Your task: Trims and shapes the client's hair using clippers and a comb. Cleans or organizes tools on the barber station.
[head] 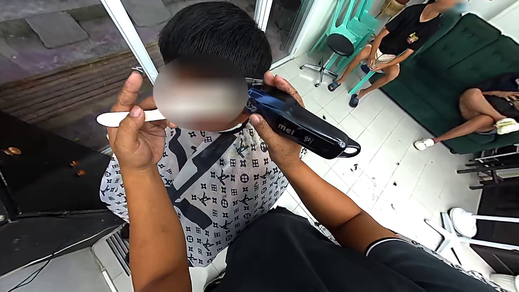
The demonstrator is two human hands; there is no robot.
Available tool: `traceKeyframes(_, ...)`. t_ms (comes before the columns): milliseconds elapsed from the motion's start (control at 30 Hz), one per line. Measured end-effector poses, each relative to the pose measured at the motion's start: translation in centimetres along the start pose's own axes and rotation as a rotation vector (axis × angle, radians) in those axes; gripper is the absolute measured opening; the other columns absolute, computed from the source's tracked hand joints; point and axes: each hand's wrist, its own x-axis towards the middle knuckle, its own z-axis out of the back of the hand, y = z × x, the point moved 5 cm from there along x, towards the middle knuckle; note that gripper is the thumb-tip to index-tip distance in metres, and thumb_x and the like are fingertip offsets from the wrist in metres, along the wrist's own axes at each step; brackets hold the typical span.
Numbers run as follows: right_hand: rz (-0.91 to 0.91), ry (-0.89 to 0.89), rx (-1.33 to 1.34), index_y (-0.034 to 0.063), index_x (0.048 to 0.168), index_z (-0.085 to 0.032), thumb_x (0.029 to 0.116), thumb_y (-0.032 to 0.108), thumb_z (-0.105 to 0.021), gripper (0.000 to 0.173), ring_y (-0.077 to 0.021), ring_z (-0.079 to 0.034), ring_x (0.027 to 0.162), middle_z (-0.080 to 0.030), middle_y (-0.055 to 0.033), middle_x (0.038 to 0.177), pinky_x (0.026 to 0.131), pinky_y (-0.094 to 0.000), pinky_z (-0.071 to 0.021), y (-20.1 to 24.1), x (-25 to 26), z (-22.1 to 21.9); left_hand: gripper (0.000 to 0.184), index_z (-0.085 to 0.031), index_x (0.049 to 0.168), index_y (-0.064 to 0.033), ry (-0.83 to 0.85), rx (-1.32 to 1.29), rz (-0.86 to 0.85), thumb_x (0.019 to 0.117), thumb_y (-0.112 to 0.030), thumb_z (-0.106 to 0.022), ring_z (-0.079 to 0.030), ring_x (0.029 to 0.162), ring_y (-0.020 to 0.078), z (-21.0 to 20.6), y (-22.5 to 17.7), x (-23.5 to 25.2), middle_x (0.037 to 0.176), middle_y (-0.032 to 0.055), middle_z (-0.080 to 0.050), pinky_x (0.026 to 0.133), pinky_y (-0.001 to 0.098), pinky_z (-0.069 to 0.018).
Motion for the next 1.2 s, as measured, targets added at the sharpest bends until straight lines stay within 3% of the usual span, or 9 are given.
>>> traceKeyframes(333, -0.094, 0.148, -0.034, -0.0180, 0.141, -0.043, 0.0852, 0.004, -0.079, 0.070, -0.0258, -0.058, 0.130, -0.054, -0.0293, 0.142, 0.112, -0.0376, -0.0485, 1.1, 0.1, -3.5, 0.044, -0.054, 0.147, -0.0190, 0.002, -0.027, -0.018, 0.1038, -0.028, -0.055, -0.074, 0.096, 0.0124, -0.5, -0.5, 0.4, 0.114, 0.0002, -0.076, 0.083, 0.0271, -0.0604)
traceKeyframes(467, -0.004, 0.091, 0.036, -0.0071, 0.144, -0.047, 0.0874, 0.006, -0.077, 0.066, -0.0228, -0.055, 0.134, -0.055, -0.0175, 0.144, 0.114, -0.0389, -0.0472, 2.9, 0.4, -0.3, 0.045, -0.045, 0.147, -0.0167, -0.024, 0.039, -0.074, 0.1034, -0.021, -0.052, -0.071, 0.097, 0.0135, -0.6, -4.6, 2.4, 0.129, 0.0023, -0.069, 0.079, 0.0267, -0.0592)
traceKeyframes(567, 0.066, 0.011, -0.013, -0.0018, 0.145, -0.047, 0.0902, 0.012, -0.077, 0.064, -0.0223, -0.053, 0.137, -0.056, -0.0115, 0.145, 0.116, -0.0412, -0.0452, 4.2, 1.4, 3.2, 0.023, -0.053, 0.122, -0.0197, -0.118, 0.157, -0.062, 0.1056, -0.018, -0.036, -0.065, 0.081, 0.0051, -3.4, -8.5, 6.6, 0.109, -0.0043, -0.072, 0.070, 0.0193, -0.0537)
traceKeyframes(667, 0.091, -0.062, 0.028, -0.0016, 0.144, -0.046, 0.0899, 0.013, -0.078, 0.064, -0.0229, -0.054, 0.137, -0.058, -0.0110, 0.144, 0.116, -0.0414, -0.0454, 4.4, 2.5, 5.0, 0.039, -0.064, 0.093, -0.0158, -0.130, 0.267, 0.156, 0.1091, -0.013, -0.028, -0.072, 0.085, 0.0081, -7.6, -8.9, 11.8, 0.090, -0.0025, -0.075, 0.079, 0.0235, -0.0595)
traceKeyframes(767, 0.110, -0.077, 0.015, -0.0028, 0.145, -0.044, 0.0905, 0.012, -0.077, 0.065, -0.0239, -0.054, 0.137, -0.058, -0.0118, 0.144, 0.116, -0.0419, -0.0451, 4.5, 3.1, 6.6, 0.027, -0.065, 0.101, -0.0107, -0.171, 0.451, 0.445, 0.1110, -0.018, -0.040, -0.075, 0.084, 0.0105, -9.0, -7.3, 14.6, 0.092, 0.0009, -0.077, 0.076, 0.0226, -0.0611)
traceKeyframes(867, 0.107, -0.106, -0.046, -0.0014, 0.146, -0.044, 0.0908, 0.014, -0.077, 0.066, -0.0239, -0.055, 0.136, -0.058, -0.0104, 0.145, 0.115, -0.0421, -0.0463, 4.1, 3.1, 9.7, 0.027, -0.058, 0.121, -0.0178, -0.126, 0.660, 0.618, 0.1111, -0.036, -0.039, -0.074, 0.079, 0.0069, -7.5, -8.1, 13.3, 0.094, -0.0052, -0.076, 0.067, 0.0204, -0.0602)
traceKeyframes(967, 0.071, -0.129, -0.001, -0.0007, 0.145, -0.045, 0.0900, 0.014, -0.077, 0.065, -0.0218, -0.055, 0.136, -0.058, -0.0088, 0.144, 0.116, -0.0403, -0.0453, 3.1, 3.1, 11.6, 0.020, -0.053, 0.120, -0.0181, -0.024, 0.758, 0.580, 0.1096, -0.030, -0.041, -0.075, 0.071, 0.0093, -7.6, -9.7, 10.4, 0.086, -0.0054, -0.076, 0.064, 0.0249, -0.0635)
traceKeyframes(1100, 0.026, -0.079, 0.133, -0.0009, 0.143, -0.048, 0.0888, 0.013, -0.078, 0.063, -0.0207, -0.055, 0.135, -0.059, -0.0085, 0.143, 0.115, -0.0404, -0.0462, 1.8, 3.2, 9.9, 0.032, -0.052, 0.124, -0.0213, -0.298, 0.475, 0.298, 0.1132, -0.032, -0.025, -0.074, 0.075, 0.0074, -9.7, -8.0, 6.5, 0.091, -0.0057, -0.077, 0.066, 0.0206, -0.0615)
traceKeyframes(1200, -0.019, -0.024, 0.189, -0.0025, 0.143, -0.048, 0.0881, 0.011, -0.079, 0.065, -0.0227, -0.054, 0.136, -0.057, -0.0116, 0.144, 0.116, -0.0414, -0.0452, 1.1, 2.7, 8.6, 0.020, -0.051, 0.124, -0.0256, -0.378, 0.433, 0.174, 0.1111, -0.031, -0.037, -0.072, 0.076, 0.0058, -7.9, -5.7, 2.0, 0.089, -0.0097, -0.075, 0.070, 0.0215, -0.0611)
